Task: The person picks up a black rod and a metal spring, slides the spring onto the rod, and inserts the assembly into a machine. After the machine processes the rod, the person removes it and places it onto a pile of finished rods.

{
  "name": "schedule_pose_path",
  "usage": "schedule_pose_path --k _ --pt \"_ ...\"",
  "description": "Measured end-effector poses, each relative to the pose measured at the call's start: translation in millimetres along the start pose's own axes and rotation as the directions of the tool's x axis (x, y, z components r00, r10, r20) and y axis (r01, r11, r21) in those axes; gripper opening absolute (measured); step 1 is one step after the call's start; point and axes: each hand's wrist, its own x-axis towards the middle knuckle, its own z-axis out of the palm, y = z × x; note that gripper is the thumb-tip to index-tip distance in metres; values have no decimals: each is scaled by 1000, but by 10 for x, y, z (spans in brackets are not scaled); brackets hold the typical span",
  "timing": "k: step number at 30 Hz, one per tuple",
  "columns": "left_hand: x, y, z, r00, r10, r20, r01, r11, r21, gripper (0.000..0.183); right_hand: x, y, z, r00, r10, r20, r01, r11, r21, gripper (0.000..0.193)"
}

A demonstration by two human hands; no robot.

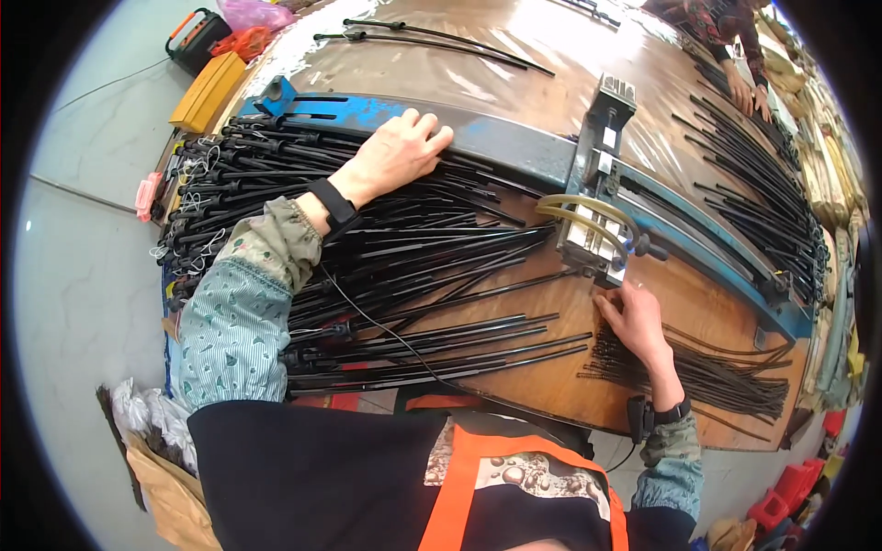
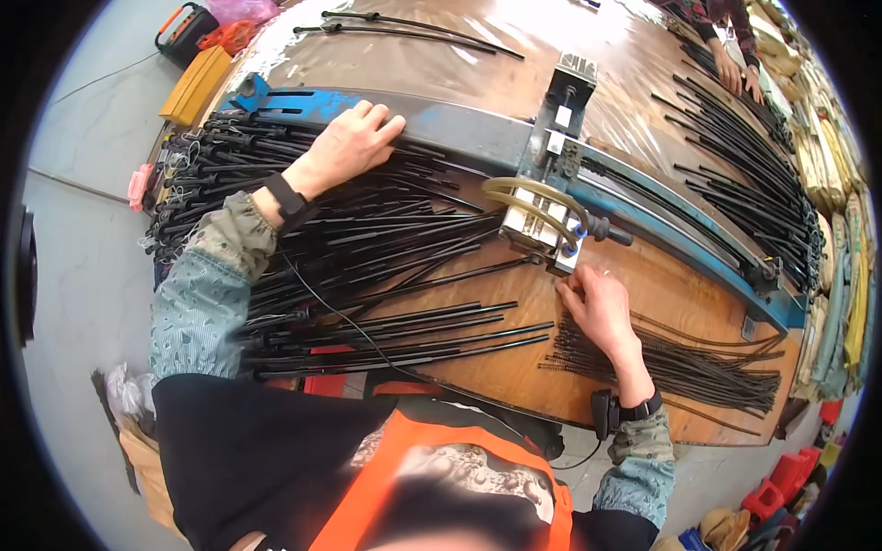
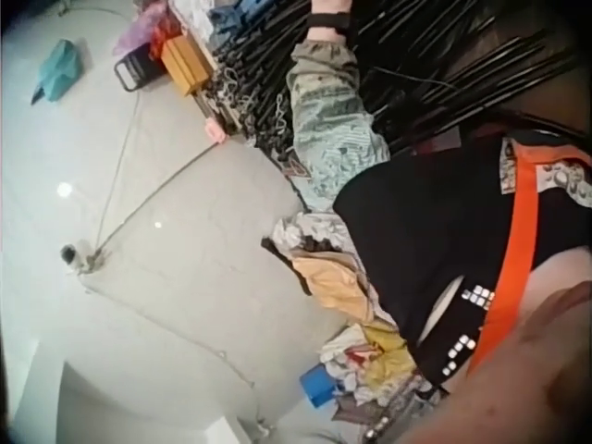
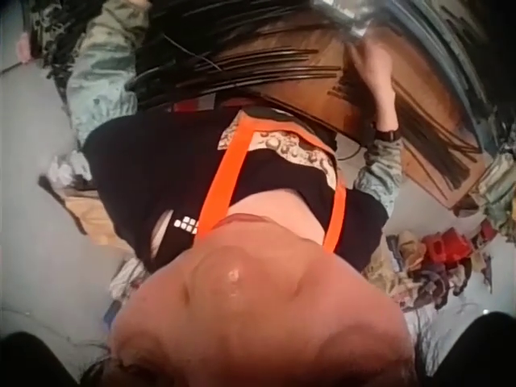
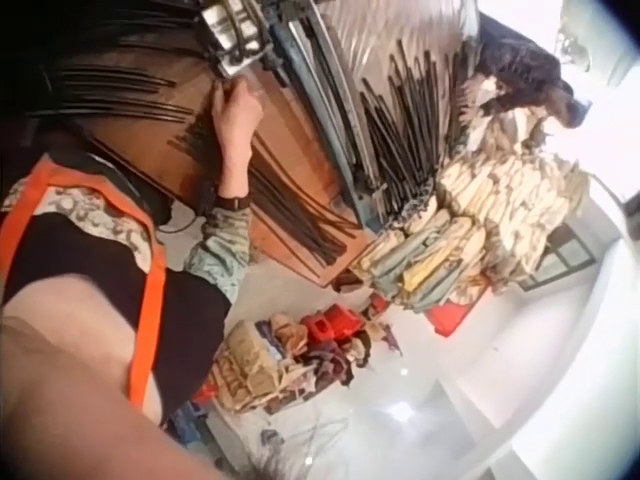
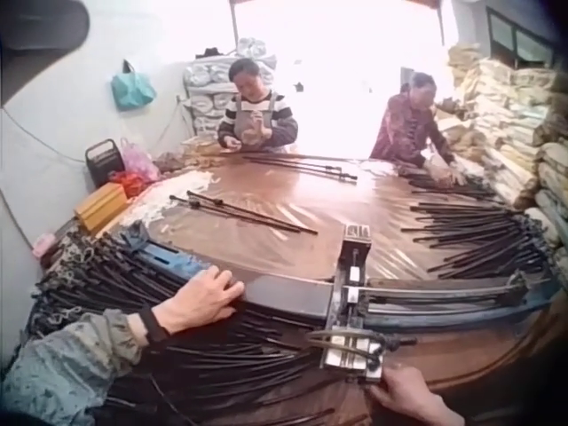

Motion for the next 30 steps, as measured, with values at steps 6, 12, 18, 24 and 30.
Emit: schedule_pose_path --k 6,12,18,24,30 --pt "26 -152 -152 970 142 -197 -177 969 -171 47 -157 -62 -191 911 345 226 -412 740 532 20" --pt "646 583 -897 904 215 -369 -279 952 -129 41 -239 52 -563 991 110 -74 -71 910 409 13" --pt "989 1293 -1289 919 277 -279 -339 918 -205 44 67 -361 -861 860 15 -510 191 918 348 11" --pt "1169 1693 -1364 895 373 -246 -432 862 -266 44 -254 -179 -739 735 -57 -676 220 963 158 17" --pt "1202 1912 -1432 900 424 -105 -436 856 -277 34 -284 -126 -646 679 -335 -654 191 940 -284 44"
